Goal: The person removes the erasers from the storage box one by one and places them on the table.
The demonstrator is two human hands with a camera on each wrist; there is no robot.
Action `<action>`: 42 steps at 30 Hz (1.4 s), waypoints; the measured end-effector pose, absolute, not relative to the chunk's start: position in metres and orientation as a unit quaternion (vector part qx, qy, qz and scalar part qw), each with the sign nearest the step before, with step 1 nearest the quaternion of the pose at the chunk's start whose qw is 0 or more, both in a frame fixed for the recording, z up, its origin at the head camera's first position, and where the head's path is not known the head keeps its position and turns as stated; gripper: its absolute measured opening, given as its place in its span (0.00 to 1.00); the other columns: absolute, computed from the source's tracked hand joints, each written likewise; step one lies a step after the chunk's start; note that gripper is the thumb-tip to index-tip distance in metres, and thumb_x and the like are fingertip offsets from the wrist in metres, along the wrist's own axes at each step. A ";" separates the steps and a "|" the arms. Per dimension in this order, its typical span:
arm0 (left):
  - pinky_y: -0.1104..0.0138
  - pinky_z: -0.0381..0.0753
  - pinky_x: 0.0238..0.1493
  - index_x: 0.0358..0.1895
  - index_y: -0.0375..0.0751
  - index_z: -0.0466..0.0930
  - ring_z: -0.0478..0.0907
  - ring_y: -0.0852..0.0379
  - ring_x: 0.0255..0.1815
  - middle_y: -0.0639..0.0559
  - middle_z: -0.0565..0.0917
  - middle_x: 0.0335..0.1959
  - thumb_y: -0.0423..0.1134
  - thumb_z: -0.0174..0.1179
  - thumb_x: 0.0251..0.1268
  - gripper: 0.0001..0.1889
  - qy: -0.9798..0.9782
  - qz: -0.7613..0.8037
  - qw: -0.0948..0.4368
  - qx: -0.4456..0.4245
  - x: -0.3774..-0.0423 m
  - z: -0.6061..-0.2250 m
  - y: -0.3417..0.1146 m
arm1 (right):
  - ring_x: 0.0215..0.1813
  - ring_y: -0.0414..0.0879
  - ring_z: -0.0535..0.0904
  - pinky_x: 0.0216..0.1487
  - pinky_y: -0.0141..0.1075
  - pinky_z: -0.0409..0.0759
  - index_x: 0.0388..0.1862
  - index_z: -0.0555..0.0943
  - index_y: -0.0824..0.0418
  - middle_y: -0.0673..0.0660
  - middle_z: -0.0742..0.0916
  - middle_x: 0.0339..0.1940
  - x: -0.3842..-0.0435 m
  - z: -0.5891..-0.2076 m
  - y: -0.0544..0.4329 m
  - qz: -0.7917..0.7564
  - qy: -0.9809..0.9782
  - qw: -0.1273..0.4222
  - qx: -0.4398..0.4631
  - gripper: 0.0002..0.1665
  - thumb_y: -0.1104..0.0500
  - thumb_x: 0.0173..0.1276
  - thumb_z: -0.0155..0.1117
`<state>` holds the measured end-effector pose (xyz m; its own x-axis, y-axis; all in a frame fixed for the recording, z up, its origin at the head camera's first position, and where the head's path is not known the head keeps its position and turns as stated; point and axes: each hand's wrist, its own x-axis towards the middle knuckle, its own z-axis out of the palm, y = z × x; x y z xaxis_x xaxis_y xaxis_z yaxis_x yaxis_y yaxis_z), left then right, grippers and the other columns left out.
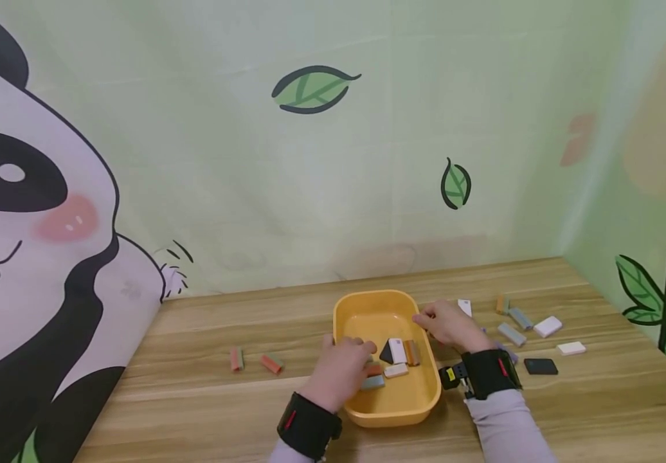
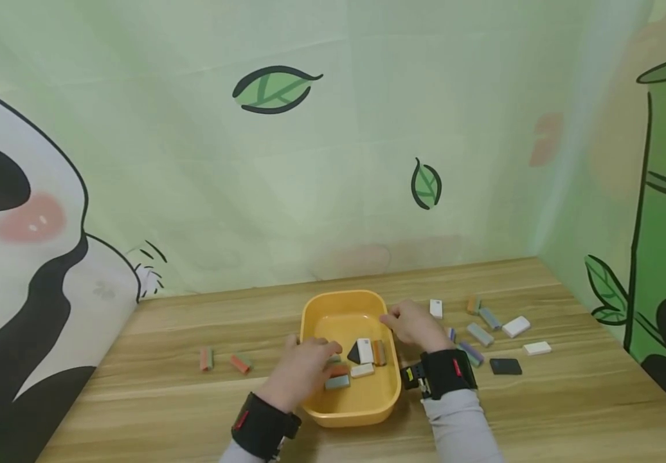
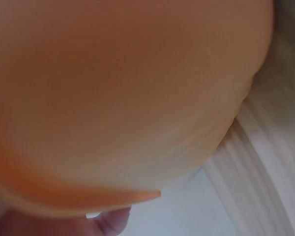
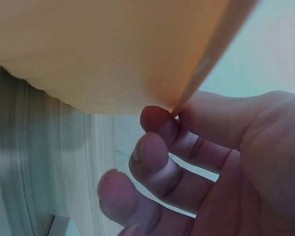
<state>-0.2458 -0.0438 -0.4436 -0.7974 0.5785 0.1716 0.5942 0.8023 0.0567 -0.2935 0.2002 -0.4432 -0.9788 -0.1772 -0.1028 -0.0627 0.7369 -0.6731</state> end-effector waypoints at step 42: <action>0.64 0.78 0.33 0.36 0.51 0.88 0.81 0.61 0.29 0.56 0.87 0.29 0.33 0.70 0.61 0.06 -0.935 0.012 0.096 -0.342 -0.253 -0.466 -0.032 | 0.16 0.40 0.63 0.24 0.32 0.62 0.28 0.80 0.62 0.47 0.69 0.13 -0.292 -0.441 0.200 -0.360 0.927 0.071 -0.072 0.20 0.54 0.81 0.55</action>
